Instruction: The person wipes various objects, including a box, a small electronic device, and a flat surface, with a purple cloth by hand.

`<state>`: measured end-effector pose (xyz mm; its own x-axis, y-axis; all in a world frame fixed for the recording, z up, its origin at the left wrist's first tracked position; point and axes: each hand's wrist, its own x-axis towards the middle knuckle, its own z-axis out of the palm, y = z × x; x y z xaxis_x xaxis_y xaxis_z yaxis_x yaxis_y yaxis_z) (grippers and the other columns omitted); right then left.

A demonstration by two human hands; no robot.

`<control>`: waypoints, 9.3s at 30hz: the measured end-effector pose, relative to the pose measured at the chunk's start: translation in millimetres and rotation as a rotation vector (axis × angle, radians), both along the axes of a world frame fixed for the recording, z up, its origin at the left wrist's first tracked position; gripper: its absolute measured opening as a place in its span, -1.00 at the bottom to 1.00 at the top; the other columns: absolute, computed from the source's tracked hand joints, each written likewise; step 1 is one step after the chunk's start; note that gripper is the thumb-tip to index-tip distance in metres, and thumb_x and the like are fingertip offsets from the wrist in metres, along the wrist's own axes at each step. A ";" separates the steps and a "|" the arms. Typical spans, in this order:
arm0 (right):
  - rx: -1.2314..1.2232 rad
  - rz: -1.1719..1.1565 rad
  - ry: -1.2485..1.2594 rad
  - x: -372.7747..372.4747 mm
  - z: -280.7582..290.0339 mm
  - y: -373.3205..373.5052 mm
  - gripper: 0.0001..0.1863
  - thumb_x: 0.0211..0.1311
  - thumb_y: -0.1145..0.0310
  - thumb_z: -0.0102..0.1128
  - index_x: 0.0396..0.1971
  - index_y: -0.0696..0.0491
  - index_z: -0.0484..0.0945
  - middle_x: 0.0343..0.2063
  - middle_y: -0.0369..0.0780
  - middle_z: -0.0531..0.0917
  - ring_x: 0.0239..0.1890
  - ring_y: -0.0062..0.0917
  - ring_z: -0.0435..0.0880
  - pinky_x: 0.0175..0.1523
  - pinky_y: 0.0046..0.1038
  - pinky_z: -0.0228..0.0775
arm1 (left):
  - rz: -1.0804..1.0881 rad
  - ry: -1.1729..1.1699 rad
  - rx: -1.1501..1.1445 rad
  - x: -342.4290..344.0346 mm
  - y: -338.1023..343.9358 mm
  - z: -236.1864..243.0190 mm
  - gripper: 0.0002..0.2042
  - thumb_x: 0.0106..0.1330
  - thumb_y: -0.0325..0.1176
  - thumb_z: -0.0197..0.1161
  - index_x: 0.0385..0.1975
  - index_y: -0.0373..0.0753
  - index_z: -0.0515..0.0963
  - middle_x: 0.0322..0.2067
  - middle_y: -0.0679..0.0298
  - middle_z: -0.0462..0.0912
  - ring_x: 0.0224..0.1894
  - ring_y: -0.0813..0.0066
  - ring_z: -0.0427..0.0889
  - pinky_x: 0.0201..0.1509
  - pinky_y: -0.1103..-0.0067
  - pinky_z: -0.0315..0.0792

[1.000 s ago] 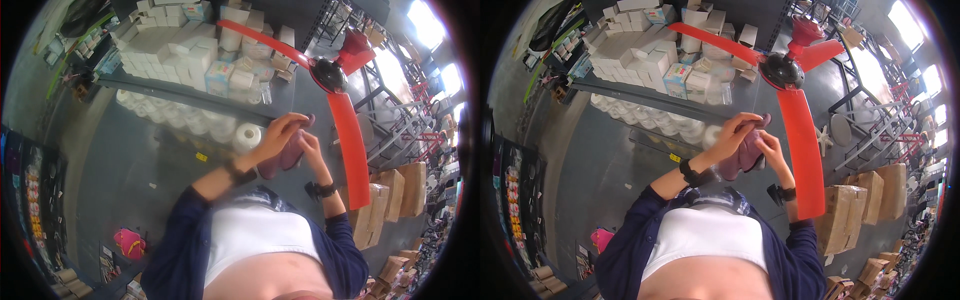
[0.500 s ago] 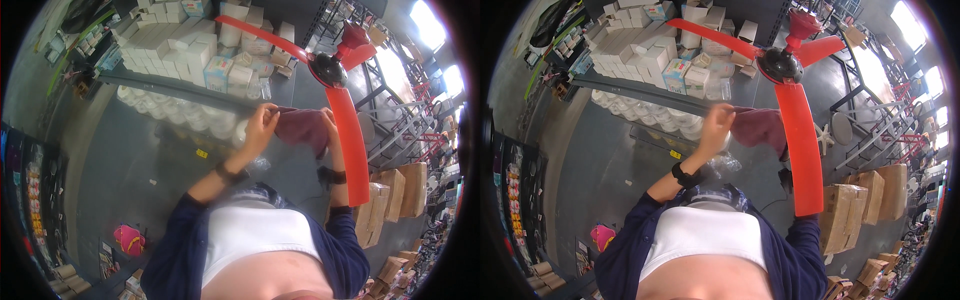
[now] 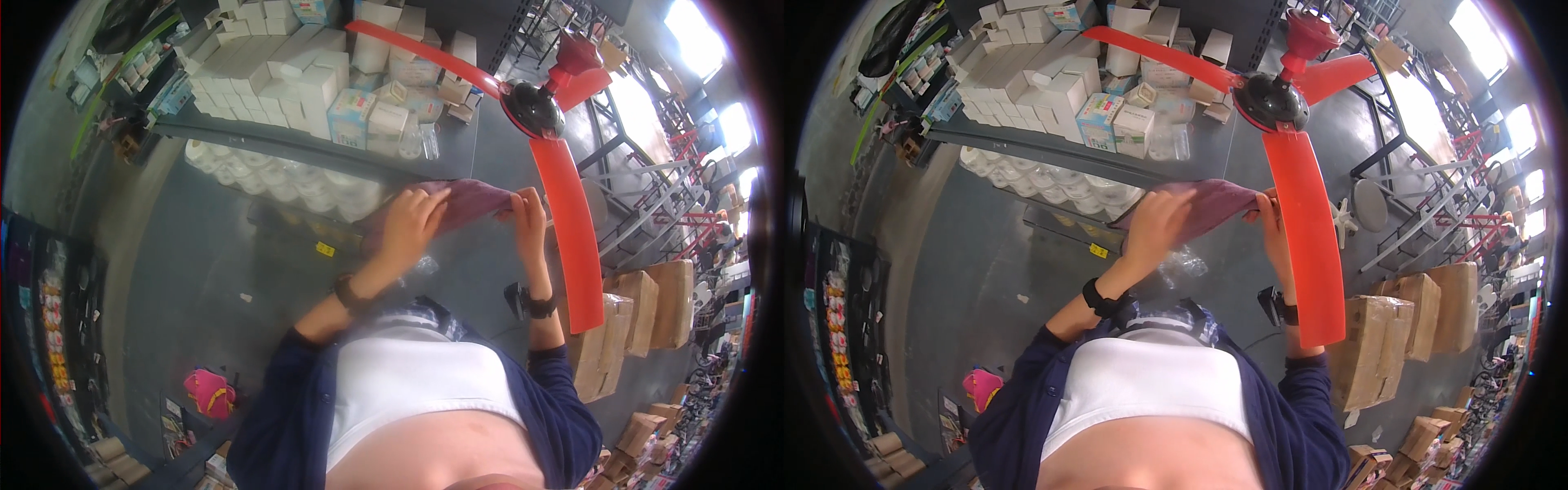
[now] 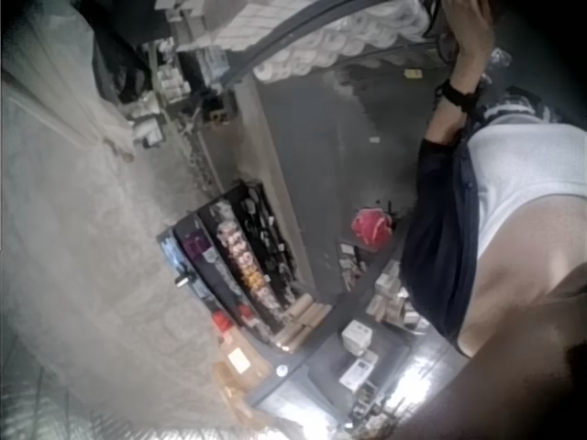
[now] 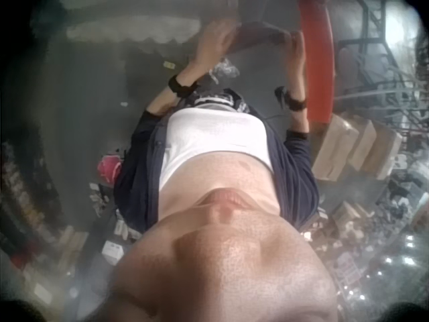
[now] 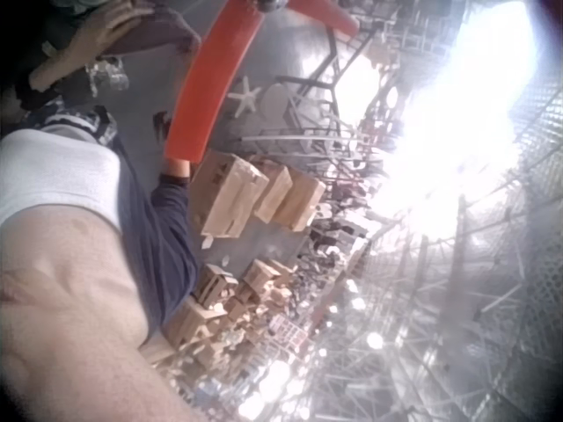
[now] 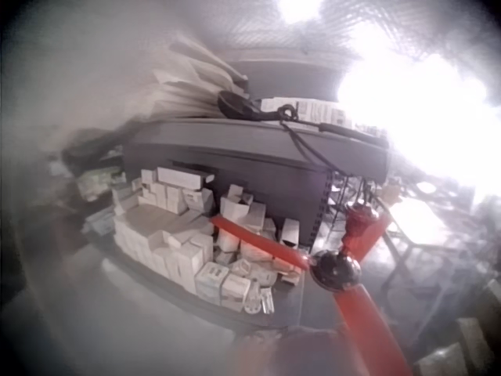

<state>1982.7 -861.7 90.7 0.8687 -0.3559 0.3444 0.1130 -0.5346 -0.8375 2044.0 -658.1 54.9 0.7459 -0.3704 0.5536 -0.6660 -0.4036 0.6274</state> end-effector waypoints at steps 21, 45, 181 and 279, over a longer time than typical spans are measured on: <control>-0.709 0.269 -0.016 149.1 -29.9 -18.5 -0.65 0.19 0.19 -0.01 -0.09 0.06 0.40 -0.18 -0.14 0.54 -0.01 -0.28 0.40 0.05 -0.35 0.23 | -0.195 0.388 0.024 7.6 -41.8 -26.6 -0.80 0.13 -0.28 0.19 -0.35 -0.27 0.55 -0.43 0.20 0.57 -0.40 0.41 0.56 -0.30 0.54 0.41; -0.853 0.015 -0.005 151.1 -51.8 -4.8 -0.56 0.18 0.21 -0.04 0.09 -0.09 0.33 -0.02 -0.30 0.48 0.04 -0.34 0.31 0.14 -0.32 0.09 | 0.217 -0.359 0.088 36.7 -30.3 -22.3 -0.79 0.06 -0.43 0.16 -0.28 -0.23 0.54 -0.20 0.34 0.50 -0.28 0.37 0.44 -0.29 0.50 0.36; -0.608 0.511 -0.044 144.9 -70.7 -48.0 -0.56 0.24 0.35 -0.17 0.11 0.18 0.25 0.13 -0.06 0.29 0.25 -0.22 0.13 0.32 -0.34 -0.10 | -0.036 0.764 -0.316 -33.9 -72.8 -135.0 -0.40 0.14 -0.20 0.22 0.10 -0.32 0.15 -0.20 0.08 0.45 -0.26 0.39 0.51 -0.19 0.48 0.41; -0.113 2.015 0.121 88.8 -24.3 751.6 -0.82 0.06 0.40 0.19 -0.42 0.12 0.38 -0.61 -0.15 0.49 -0.57 -0.43 0.49 -0.41 -0.49 0.33 | 1.787 0.288 -0.781 -178.7 550.1 14.4 -0.85 0.19 -0.42 0.17 -0.29 -0.30 0.45 -0.34 0.31 0.51 -0.32 0.66 0.45 -0.26 0.70 0.34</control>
<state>2071.5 -110.1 66.4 -0.0630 0.9751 0.2125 0.4550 0.2175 -0.8635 1865.3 -108.0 69.3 0.0085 0.9999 0.0107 0.2546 -0.0125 0.9670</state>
